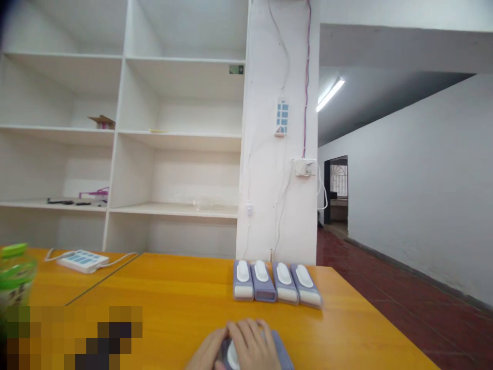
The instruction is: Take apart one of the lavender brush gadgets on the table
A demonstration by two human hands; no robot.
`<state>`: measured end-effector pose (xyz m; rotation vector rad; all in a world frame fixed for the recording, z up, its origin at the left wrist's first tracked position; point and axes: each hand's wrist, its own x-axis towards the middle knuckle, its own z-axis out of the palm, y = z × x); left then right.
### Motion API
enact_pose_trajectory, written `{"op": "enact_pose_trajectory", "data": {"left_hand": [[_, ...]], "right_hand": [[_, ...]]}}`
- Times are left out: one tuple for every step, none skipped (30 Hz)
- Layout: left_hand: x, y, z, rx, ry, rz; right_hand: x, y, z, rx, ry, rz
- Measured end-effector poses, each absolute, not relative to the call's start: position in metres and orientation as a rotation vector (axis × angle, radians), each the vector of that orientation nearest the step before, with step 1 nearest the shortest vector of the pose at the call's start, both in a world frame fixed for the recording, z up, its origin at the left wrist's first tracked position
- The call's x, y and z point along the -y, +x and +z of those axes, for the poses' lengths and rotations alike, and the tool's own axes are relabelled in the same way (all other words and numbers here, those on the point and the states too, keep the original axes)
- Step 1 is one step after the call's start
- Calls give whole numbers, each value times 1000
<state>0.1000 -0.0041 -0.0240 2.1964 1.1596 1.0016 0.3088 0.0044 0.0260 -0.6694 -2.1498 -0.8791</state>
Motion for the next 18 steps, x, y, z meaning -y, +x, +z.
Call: {"op": "enact_pose_trajectory", "data": {"left_hand": [[-1, 102, -26, -1147, 2205, 968], [-4, 103, -26, -1141, 2213, 934], [-5, 103, -24, -1143, 2223, 902], [-4, 103, -22, -1152, 2229, 869], [-2, 103, -18, -1170, 2230, 846], [1, 103, -13, -1190, 2230, 833], [5, 104, -8, -1203, 2231, 823], [8, 104, -4, -1206, 2238, 810], [10, 105, 0, -1201, 2248, 797], [12, 106, 3, -1197, 2257, 790], [13, 106, 6, -1196, 2266, 786], [14, 107, 8, -1198, 2273, 779], [14, 107, 10, -1202, 2279, 771], [15, 108, 11, -1212, 2284, 763], [17, 109, 13, -1229, 2287, 762], [19, 111, 14, -1254, 2290, 755], [22, 113, 17, -1290, 2288, 748], [25, 115, 19, -1332, 2284, 738]], "right_hand": [[-5, 304, 22, 2088, -758, -845], [-5, 300, 18, 2043, -829, -798], [-5, 297, 15, 2004, -890, -752], [-4, 295, 13, 1980, -934, -715], [-2, 294, 12, 1973, -964, -687], [0, 294, 13, 1973, -987, -672], [3, 294, 14, 1981, -1004, -668], [5, 294, 16, 1987, -1020, -669], [7, 294, 18, 1994, -1032, -671], [9, 295, 19, 2001, -1041, -673], [9, 296, 20, 2005, -1047, -678], [9, 297, 20, 2005, -1054, -684], [9, 297, 19, 2002, -1059, -693], [8, 298, 17, 1995, -1060, -708], [6, 298, 15, 1989, -1055, -728], [5, 298, 12, 1986, -1055, -746], [4, 298, 10, 1984, -1059, -760], [3, 298, 8, 1978, -1071, -768]]}}
